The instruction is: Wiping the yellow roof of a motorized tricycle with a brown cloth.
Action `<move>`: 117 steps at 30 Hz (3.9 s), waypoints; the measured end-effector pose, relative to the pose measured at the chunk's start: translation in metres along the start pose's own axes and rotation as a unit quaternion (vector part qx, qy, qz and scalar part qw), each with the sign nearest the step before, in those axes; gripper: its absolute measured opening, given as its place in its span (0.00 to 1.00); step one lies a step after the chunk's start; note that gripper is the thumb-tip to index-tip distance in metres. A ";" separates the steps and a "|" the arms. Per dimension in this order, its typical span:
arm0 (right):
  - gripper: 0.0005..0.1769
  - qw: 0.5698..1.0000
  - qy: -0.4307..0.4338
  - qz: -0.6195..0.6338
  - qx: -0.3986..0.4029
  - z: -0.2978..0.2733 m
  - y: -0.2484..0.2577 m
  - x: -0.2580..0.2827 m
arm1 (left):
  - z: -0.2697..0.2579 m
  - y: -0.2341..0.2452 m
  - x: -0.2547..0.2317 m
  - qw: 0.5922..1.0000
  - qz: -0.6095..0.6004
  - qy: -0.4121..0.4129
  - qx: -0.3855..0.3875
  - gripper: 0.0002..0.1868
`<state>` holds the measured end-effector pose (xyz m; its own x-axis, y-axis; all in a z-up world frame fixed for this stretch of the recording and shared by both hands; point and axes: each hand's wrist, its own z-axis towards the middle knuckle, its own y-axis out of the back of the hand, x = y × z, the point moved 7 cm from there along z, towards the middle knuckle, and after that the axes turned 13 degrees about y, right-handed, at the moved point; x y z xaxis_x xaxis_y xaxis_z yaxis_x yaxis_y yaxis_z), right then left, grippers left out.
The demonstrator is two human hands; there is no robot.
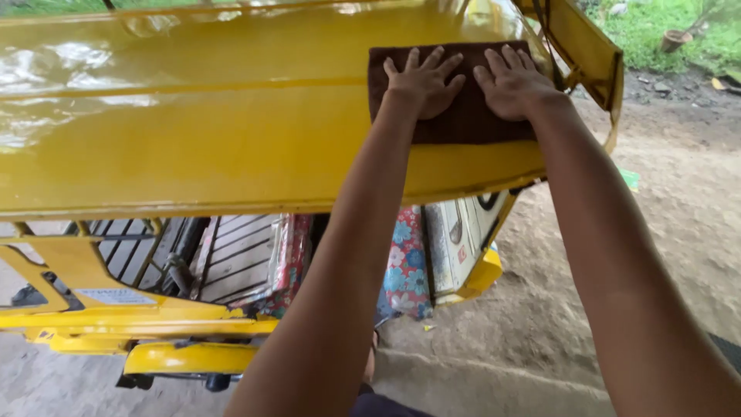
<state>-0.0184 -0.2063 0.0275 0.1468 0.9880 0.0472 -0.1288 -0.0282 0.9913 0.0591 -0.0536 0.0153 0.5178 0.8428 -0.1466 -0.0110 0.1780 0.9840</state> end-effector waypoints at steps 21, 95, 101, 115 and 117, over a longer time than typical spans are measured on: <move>0.42 0.992 -0.027 -0.003 0.123 0.195 -0.016 -0.060 | 0.207 -0.014 0.021 0.996 -0.006 0.009 0.092 0.35; 0.42 0.992 -0.010 -0.004 0.124 0.145 -0.011 -0.062 | 0.140 0.002 0.008 0.993 -0.005 0.009 0.116 0.37; 0.42 0.991 -0.017 -0.013 0.128 0.206 -0.021 -0.082 | 0.222 -0.021 0.018 0.995 -0.004 0.008 0.096 0.36; 0.42 0.986 -0.072 0.015 0.147 0.286 -0.009 -0.074 | 0.298 -0.007 0.037 0.988 -0.014 0.033 0.153 0.37; 0.41 0.987 -0.075 0.022 0.142 0.287 -0.013 -0.079 | 0.294 -0.004 0.036 0.990 -0.012 0.027 0.136 0.37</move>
<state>0.2533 -0.3279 0.0458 0.2931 0.9521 0.0874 0.1389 -0.1329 0.9814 0.3296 -0.1733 0.0359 0.4678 0.8676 -0.1685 0.2347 0.0619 0.9701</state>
